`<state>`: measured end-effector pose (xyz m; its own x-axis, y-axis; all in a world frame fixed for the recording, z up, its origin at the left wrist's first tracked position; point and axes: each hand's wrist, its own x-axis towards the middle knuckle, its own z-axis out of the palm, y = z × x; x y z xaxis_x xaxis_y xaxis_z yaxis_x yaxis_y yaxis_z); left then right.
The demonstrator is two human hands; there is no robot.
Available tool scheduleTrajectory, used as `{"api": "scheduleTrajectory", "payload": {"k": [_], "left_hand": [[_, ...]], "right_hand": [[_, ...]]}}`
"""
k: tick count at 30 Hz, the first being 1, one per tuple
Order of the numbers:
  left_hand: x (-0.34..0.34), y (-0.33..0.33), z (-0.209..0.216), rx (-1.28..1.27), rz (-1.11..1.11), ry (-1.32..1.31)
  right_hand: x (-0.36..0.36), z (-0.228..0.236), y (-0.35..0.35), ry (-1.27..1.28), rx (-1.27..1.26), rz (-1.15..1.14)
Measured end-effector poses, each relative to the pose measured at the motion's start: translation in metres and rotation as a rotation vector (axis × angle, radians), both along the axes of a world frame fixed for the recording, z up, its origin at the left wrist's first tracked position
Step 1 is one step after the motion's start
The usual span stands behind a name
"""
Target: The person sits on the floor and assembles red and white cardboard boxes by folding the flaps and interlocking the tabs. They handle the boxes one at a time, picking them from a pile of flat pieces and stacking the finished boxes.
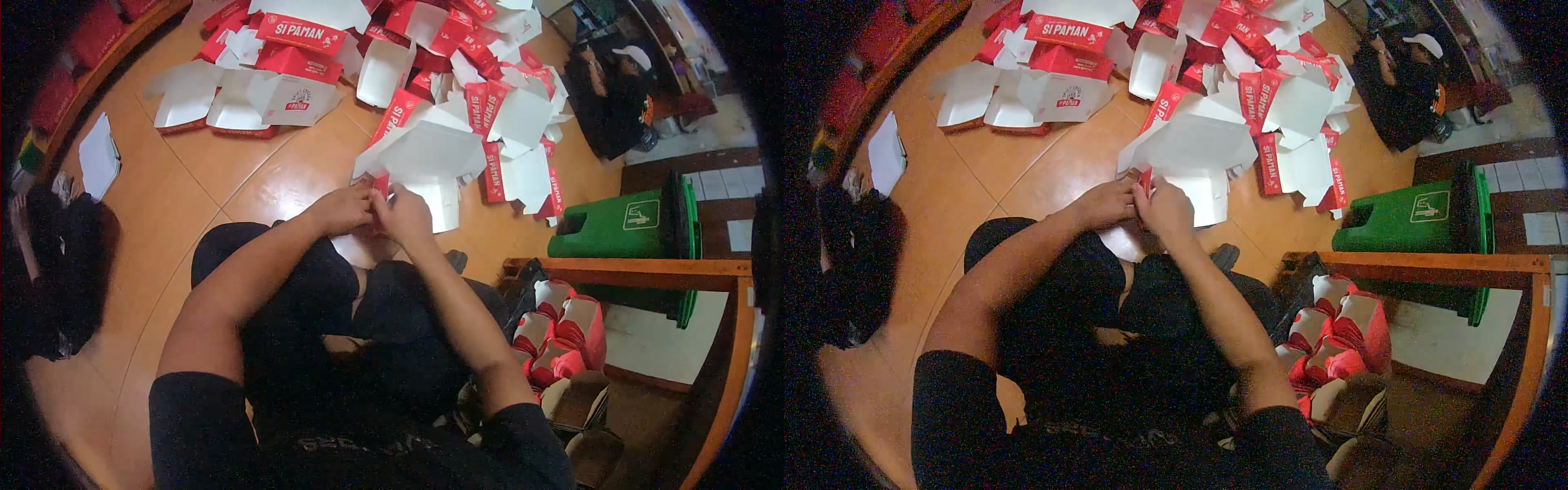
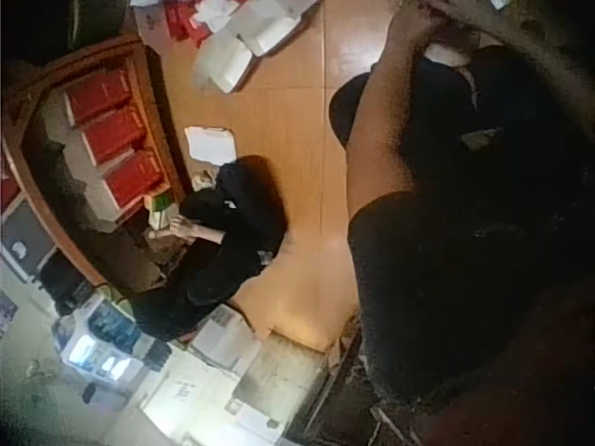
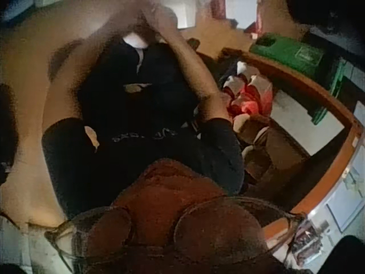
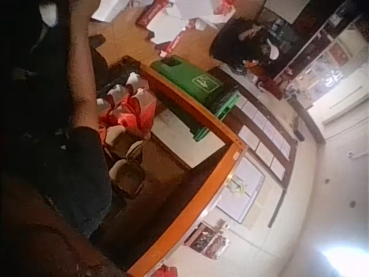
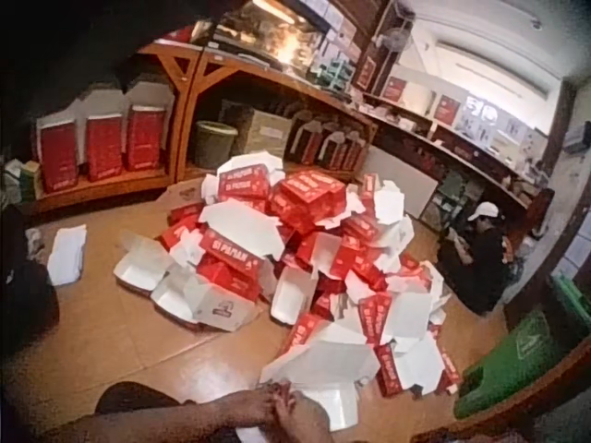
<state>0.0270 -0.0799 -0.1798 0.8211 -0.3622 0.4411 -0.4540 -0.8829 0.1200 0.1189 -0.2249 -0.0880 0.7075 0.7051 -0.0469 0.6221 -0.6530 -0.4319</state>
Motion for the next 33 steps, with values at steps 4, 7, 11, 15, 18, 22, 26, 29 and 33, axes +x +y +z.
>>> {"api": "scheduleTrajectory", "payload": {"k": [4, 7, 11, 15, 18, 22, 26, 29, 33], "left_hand": [[-0.002, -0.002, 0.014, 0.073, 0.127, 0.157], [-0.003, 0.003, 0.009, 0.006, 0.216, 0.105], [0.001, -0.002, 0.0, -0.021, 0.256, 0.089], [-0.001, -0.001, 0.003, -0.05, 0.288, 0.093], [0.0, -0.002, 0.006, -0.191, 0.326, 0.205], [-0.003, 0.0, 0.017, -0.541, 0.381, 0.252], [-0.003, -0.021, 0.045, -0.974, 0.697, 0.31], [0.013, -0.035, 0.022, -0.979, 0.884, 0.32], [0.021, -0.041, 0.029, -0.939, 0.854, 0.403]], "right_hand": [[0.008, -0.015, 0.004, -0.167, -0.082, 0.088], [0.003, -0.011, 0.012, -0.174, -0.097, 0.121], [0.006, -0.025, 0.013, -0.16, -0.127, 0.131], [0.0, -0.022, 0.018, -0.138, -0.169, 0.109], [-0.009, -0.022, 0.016, -0.099, -0.178, 0.113], [-0.014, -0.013, 0.01, -0.05, -0.192, 0.101], [0.041, -0.008, -0.029, -0.416, 0.303, -0.144], [0.066, -0.021, -0.058, -0.122, 0.13, -0.474], [0.067, -0.051, -0.073, 0.097, -0.101, -0.485]]}}
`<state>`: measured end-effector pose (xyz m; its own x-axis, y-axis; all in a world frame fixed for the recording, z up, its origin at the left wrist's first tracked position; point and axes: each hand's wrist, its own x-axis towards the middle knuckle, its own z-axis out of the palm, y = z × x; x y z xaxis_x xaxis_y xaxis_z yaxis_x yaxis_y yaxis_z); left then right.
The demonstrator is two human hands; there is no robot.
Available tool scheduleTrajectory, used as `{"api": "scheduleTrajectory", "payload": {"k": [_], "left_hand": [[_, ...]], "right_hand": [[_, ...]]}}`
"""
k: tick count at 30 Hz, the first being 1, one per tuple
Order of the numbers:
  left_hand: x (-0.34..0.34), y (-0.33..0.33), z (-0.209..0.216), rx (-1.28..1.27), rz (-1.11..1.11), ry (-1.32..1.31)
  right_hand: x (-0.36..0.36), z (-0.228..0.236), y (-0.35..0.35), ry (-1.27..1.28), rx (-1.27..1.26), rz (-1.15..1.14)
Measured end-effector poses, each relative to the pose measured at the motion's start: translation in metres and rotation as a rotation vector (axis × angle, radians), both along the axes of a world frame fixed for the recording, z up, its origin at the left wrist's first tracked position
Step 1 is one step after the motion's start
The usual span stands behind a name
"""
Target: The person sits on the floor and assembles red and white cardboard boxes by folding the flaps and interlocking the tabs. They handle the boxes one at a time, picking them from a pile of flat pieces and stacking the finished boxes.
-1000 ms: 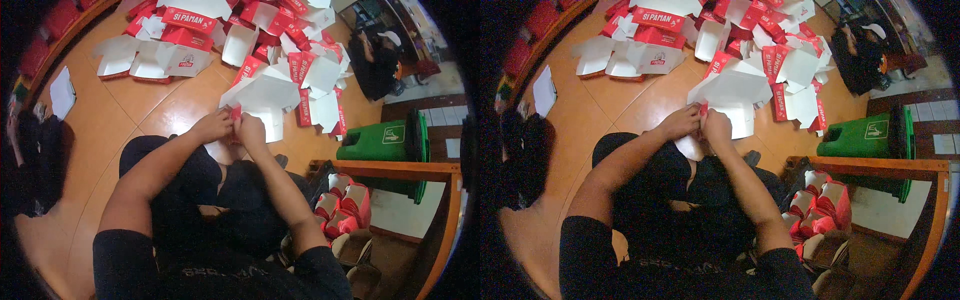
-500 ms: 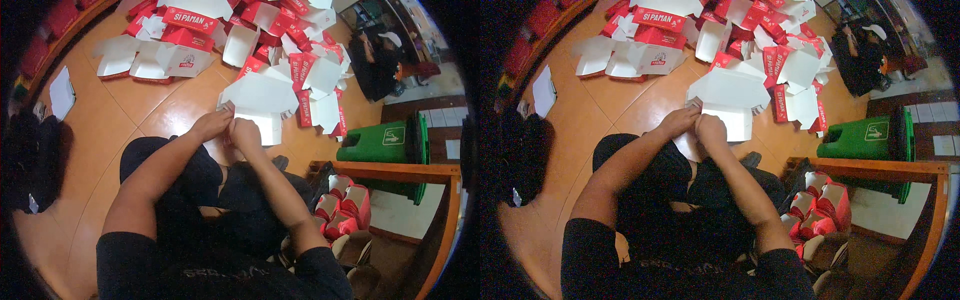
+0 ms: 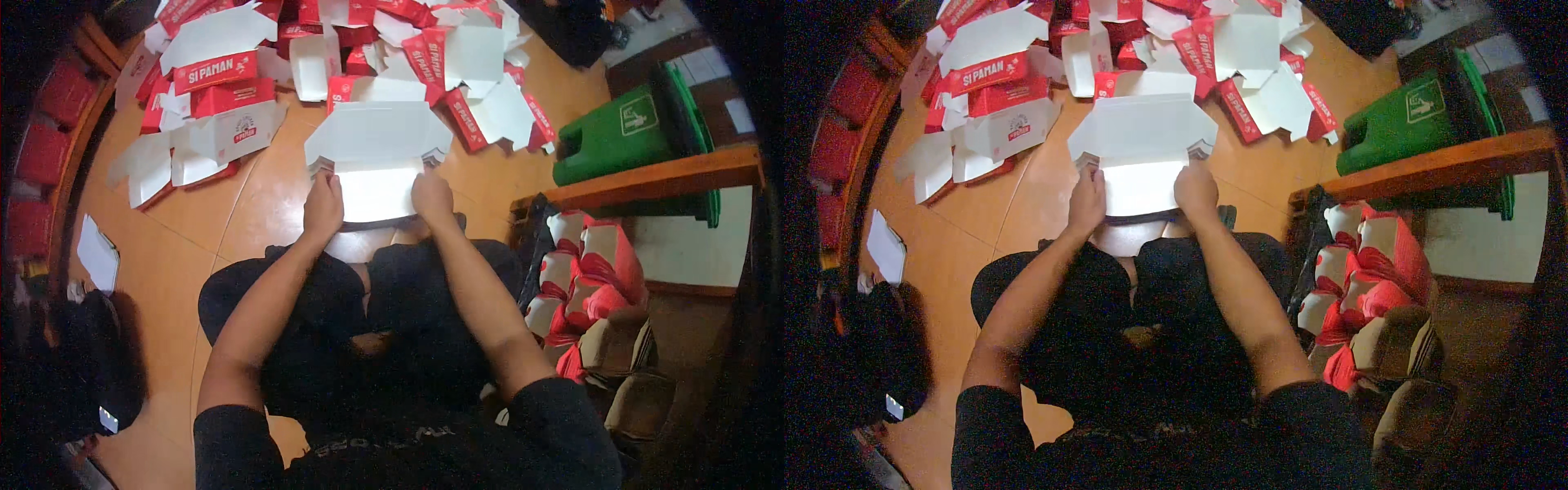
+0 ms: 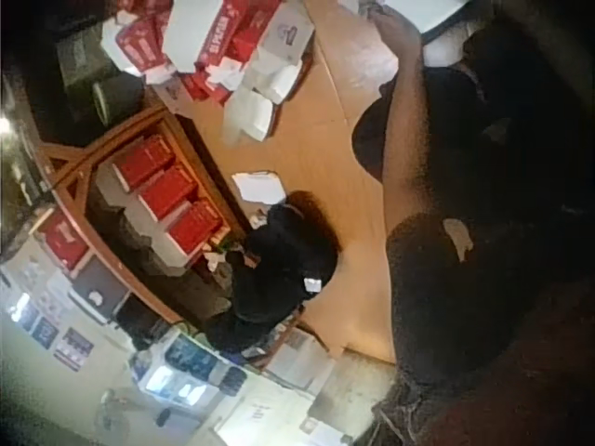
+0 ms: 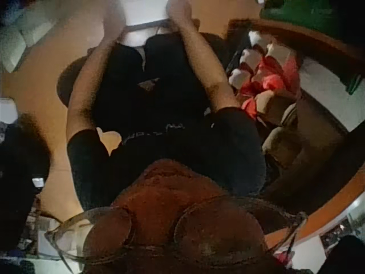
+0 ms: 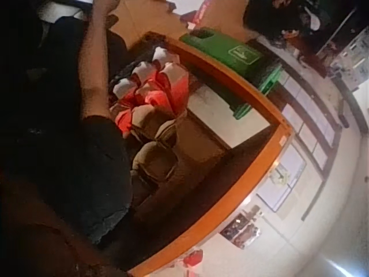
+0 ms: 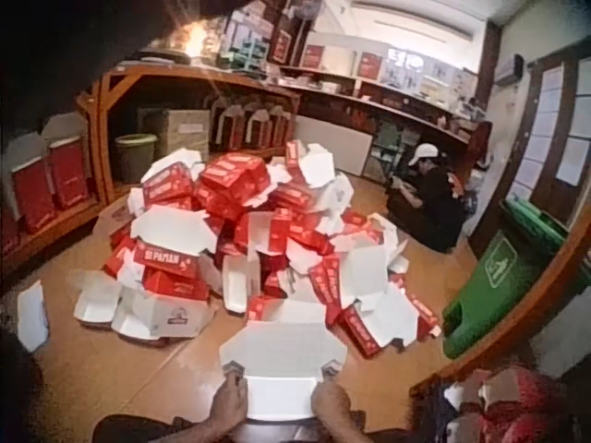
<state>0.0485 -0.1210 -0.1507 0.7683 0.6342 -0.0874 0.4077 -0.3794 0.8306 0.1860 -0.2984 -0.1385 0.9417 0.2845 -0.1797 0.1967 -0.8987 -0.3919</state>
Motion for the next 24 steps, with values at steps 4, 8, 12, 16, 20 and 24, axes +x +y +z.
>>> {"api": "scheduleTrajectory", "payload": {"k": [4, 8, 12, 16, 20, 24], "left_hand": [[0.003, -0.001, 0.006, 0.007, -0.035, 0.028], [-0.002, 0.004, 0.001, 0.041, -0.016, 0.041], [-0.006, 0.005, -0.012, 0.07, 0.024, -0.009], [-0.008, 0.008, -0.004, 0.083, 0.021, 0.005], [0.006, -0.011, 0.013, -0.009, -0.03, -0.019], [-0.016, 0.005, 0.02, 0.021, 0.01, -0.01]], "right_hand": [[0.011, -0.027, -0.014, -0.079, -0.058, 0.094], [0.01, 0.012, -0.003, 0.012, -0.045, 0.077], [0.068, 0.064, -0.017, -0.01, 0.072, 0.013], [0.13, 0.043, -0.029, -0.63, 0.201, -0.259], [0.219, -0.037, -0.115, -0.464, 0.046, -0.14], [0.204, 0.012, -0.101, -0.301, 0.17, -0.146]]}}
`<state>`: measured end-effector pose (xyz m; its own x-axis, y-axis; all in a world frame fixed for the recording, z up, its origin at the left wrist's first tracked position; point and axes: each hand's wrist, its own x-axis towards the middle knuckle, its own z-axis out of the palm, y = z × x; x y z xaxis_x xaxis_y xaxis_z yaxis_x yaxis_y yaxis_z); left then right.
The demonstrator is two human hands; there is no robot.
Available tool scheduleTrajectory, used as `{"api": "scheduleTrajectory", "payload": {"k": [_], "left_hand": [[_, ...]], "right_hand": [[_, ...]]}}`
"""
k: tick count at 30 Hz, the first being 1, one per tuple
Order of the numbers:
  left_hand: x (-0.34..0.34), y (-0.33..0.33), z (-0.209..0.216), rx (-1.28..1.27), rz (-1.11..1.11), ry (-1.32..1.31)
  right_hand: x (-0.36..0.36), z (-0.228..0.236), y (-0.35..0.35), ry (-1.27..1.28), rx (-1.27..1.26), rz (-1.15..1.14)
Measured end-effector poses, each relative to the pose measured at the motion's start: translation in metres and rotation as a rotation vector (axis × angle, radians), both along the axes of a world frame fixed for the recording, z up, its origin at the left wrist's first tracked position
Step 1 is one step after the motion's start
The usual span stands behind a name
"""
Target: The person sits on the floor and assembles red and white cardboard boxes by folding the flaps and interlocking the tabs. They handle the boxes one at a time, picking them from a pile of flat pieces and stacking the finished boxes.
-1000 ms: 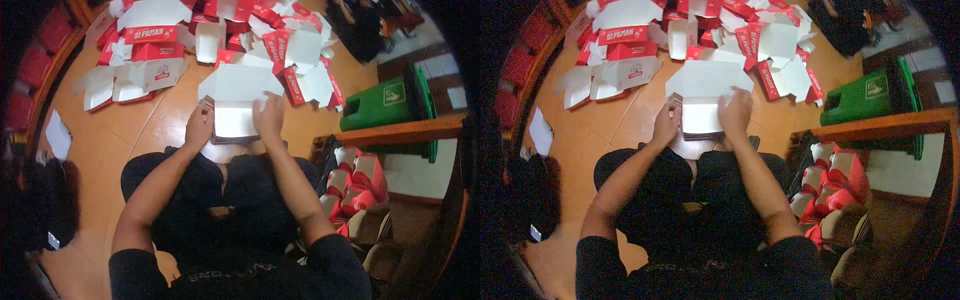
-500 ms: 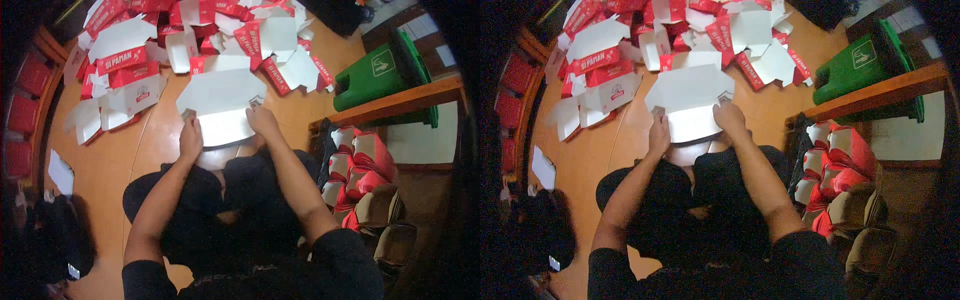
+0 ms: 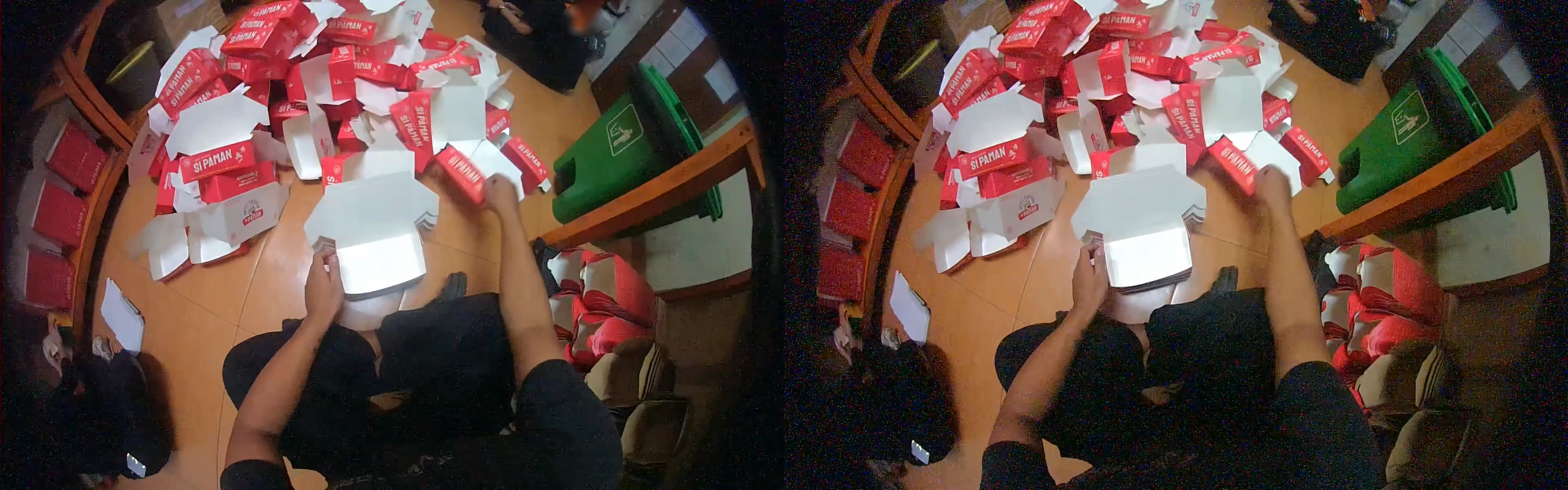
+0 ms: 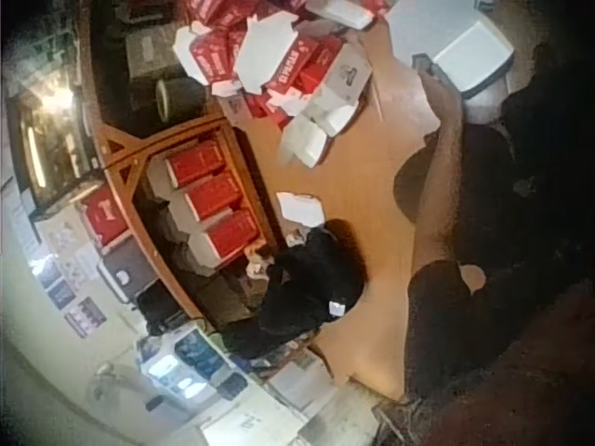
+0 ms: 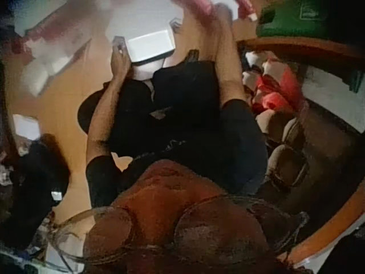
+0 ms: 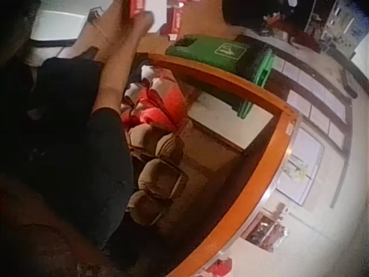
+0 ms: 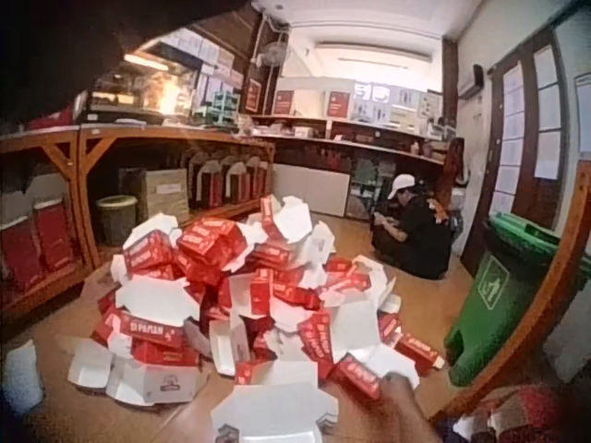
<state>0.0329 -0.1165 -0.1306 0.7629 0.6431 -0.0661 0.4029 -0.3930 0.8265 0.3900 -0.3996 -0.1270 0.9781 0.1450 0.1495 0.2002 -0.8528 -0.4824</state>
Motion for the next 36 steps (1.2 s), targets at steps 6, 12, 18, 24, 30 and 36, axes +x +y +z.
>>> {"api": "scheduleTrajectory", "payload": {"k": [6, 12, 18, 24, 30, 36], "left_hand": [[-0.007, 0.01, -0.008, 0.035, -0.006, -0.001], [-0.018, 0.014, 0.027, 0.409, -0.472, -0.111], [-0.025, 0.03, 0.021, 0.413, -0.764, 0.179], [-0.032, 0.036, 0.004, 0.456, -0.821, -0.069], [-0.031, 0.032, 0.008, 0.398, -0.836, -0.197], [-0.025, 0.034, -0.009, 0.425, -0.826, -0.225]], "right_hand": [[-0.121, 0.137, 0.04, 0.231, 0.817, -0.111], [-0.211, 0.095, 0.055, 0.044, 0.476, 0.512], [-0.227, 0.058, 0.059, 0.144, 0.085, 0.823], [-0.224, 0.05, 0.05, -0.194, -0.299, 0.757], [-0.22, 0.042, 0.047, -0.148, -0.507, 0.651], [-0.241, 0.049, 0.065, -0.18, -0.795, 0.674]]}}
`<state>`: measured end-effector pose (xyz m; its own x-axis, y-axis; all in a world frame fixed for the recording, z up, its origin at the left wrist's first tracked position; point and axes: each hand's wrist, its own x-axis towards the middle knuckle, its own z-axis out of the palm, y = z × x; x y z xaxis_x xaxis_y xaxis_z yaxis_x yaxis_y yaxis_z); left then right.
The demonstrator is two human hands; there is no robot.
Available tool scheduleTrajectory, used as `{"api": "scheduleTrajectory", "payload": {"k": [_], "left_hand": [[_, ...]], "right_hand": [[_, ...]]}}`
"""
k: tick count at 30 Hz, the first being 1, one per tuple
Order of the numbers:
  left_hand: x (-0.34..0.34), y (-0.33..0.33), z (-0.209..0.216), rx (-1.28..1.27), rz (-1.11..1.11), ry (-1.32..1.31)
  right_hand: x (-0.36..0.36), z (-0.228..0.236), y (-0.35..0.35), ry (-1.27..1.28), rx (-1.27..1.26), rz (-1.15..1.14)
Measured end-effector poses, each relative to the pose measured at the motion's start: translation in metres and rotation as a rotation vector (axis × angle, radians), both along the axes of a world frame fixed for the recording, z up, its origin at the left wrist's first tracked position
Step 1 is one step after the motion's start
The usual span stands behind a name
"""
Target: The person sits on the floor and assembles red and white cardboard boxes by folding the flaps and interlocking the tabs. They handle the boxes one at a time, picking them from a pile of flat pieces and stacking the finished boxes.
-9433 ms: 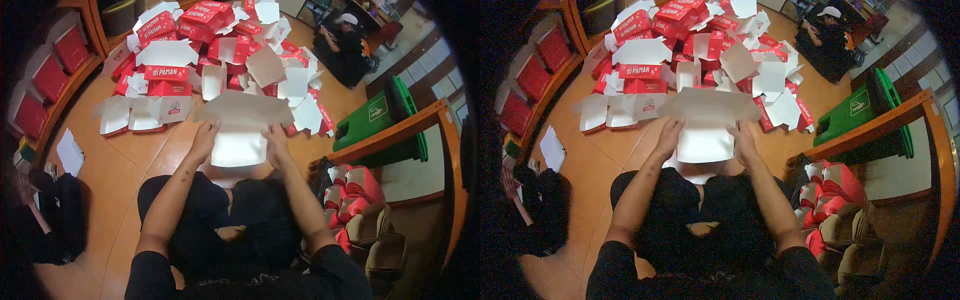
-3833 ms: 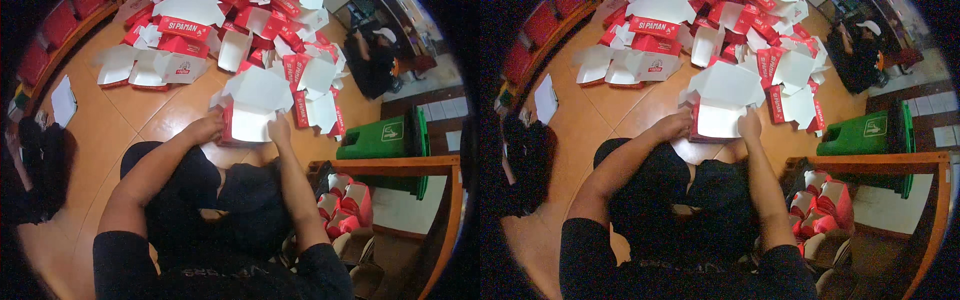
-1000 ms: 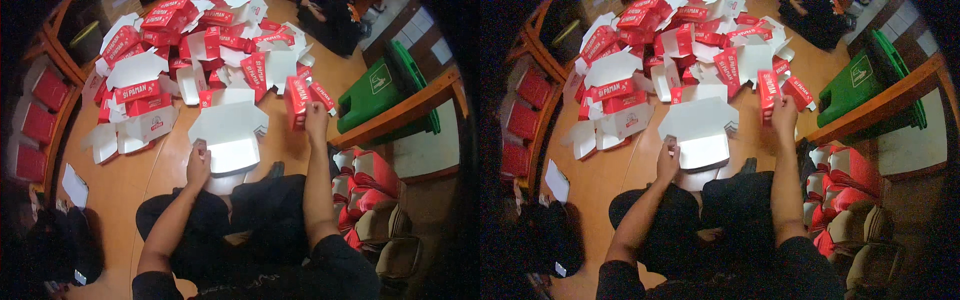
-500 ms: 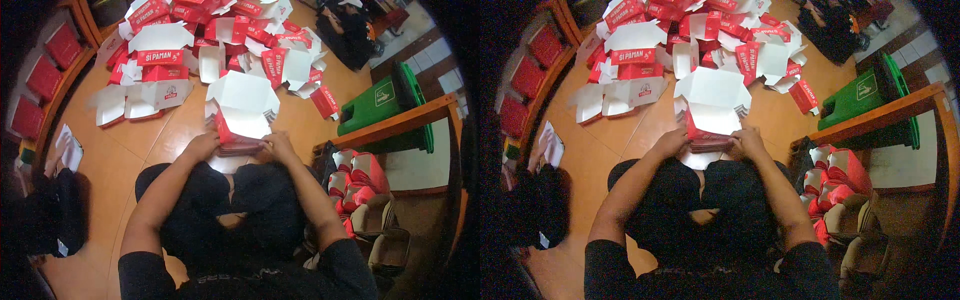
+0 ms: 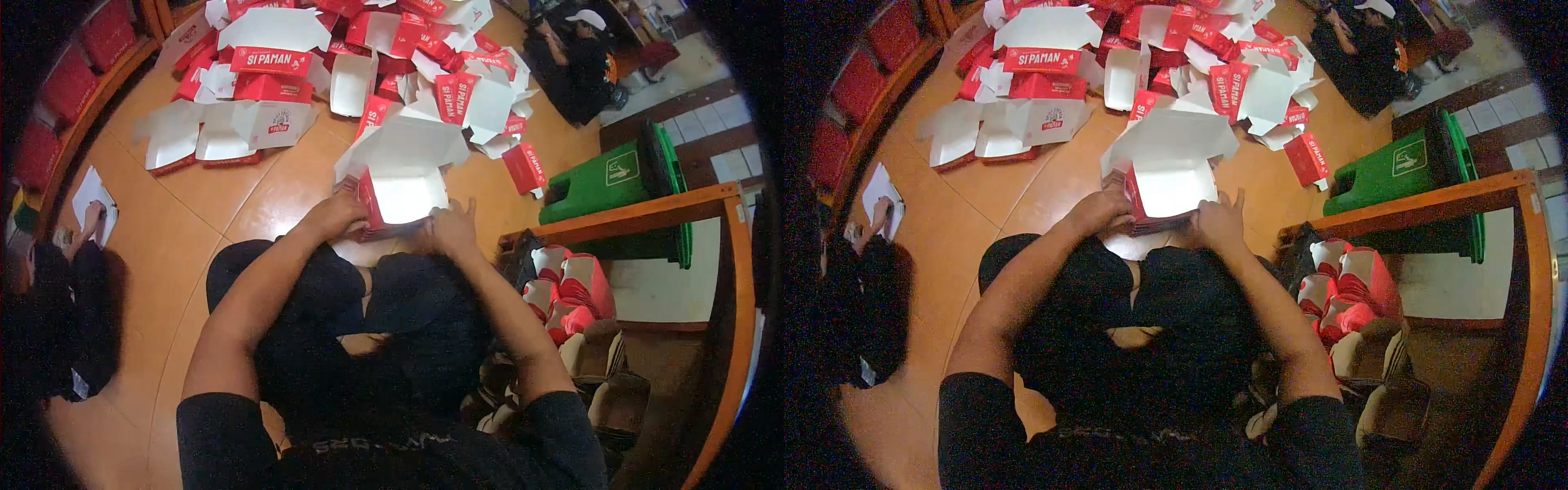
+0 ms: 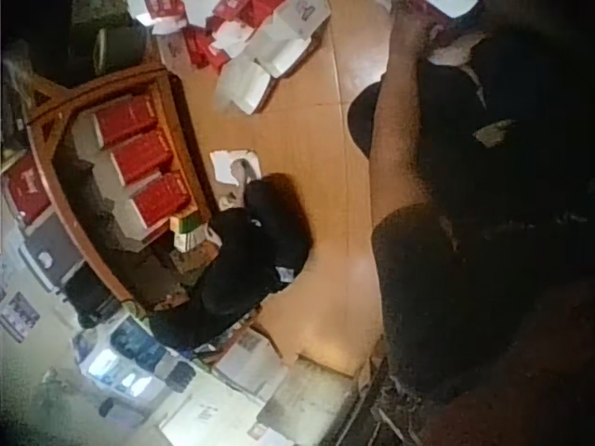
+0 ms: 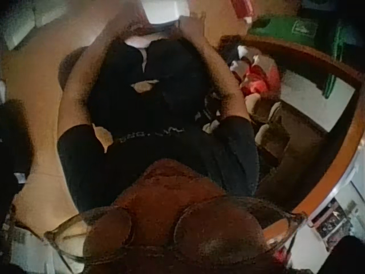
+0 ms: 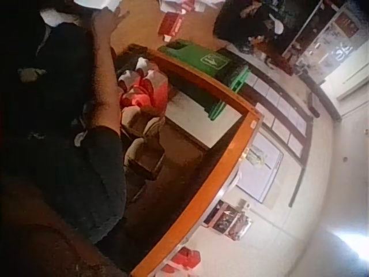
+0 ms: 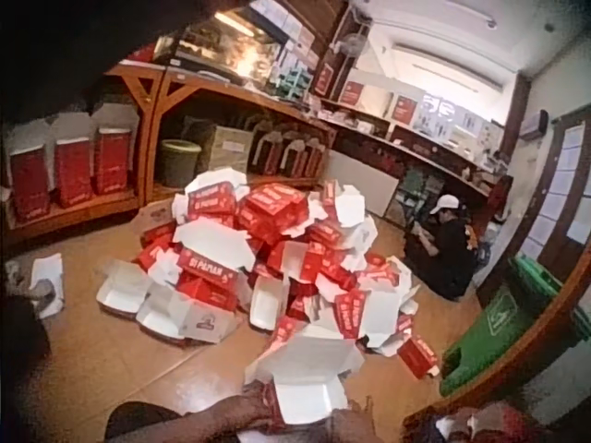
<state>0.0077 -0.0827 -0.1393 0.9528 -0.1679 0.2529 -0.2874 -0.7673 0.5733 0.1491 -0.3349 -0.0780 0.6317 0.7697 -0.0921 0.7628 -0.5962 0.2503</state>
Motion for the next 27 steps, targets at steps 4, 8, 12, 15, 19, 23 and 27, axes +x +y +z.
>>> {"api": "scheduleTrajectory", "payload": {"k": [4, 8, 12, 15, 19, 23, 27], "left_hand": [[0.006, 0.002, -0.013, 0.009, -0.044, -0.118], [0.007, -0.001, -0.004, -0.048, -0.067, -0.023], [0.003, 0.0, -0.003, -0.063, -0.05, -0.097], [0.004, 0.002, -0.005, -0.04, -0.028, -0.07], [0.002, 0.003, -0.008, -0.03, -0.013, -0.091], [0.001, 0.002, -0.007, -0.047, 0.019, -0.05], [0.005, 0.0, -0.015, -0.062, -0.006, -0.071]], "right_hand": [[-0.022, 0.012, 0.011, -0.175, 0.472, 0.333], [-0.049, 0.017, 0.048, 0.319, 0.344, 0.145], [-0.055, 0.004, 0.07, 0.432, 0.301, 0.027], [-0.062, 0.003, 0.073, 0.403, 0.362, -0.103], [-0.071, 0.0, 0.077, 0.334, 0.357, -0.132], [-0.075, -0.01, 0.076, 0.266, 0.384, -0.119], [-0.078, -0.01, 0.075, 0.257, 0.378, -0.167]]}}
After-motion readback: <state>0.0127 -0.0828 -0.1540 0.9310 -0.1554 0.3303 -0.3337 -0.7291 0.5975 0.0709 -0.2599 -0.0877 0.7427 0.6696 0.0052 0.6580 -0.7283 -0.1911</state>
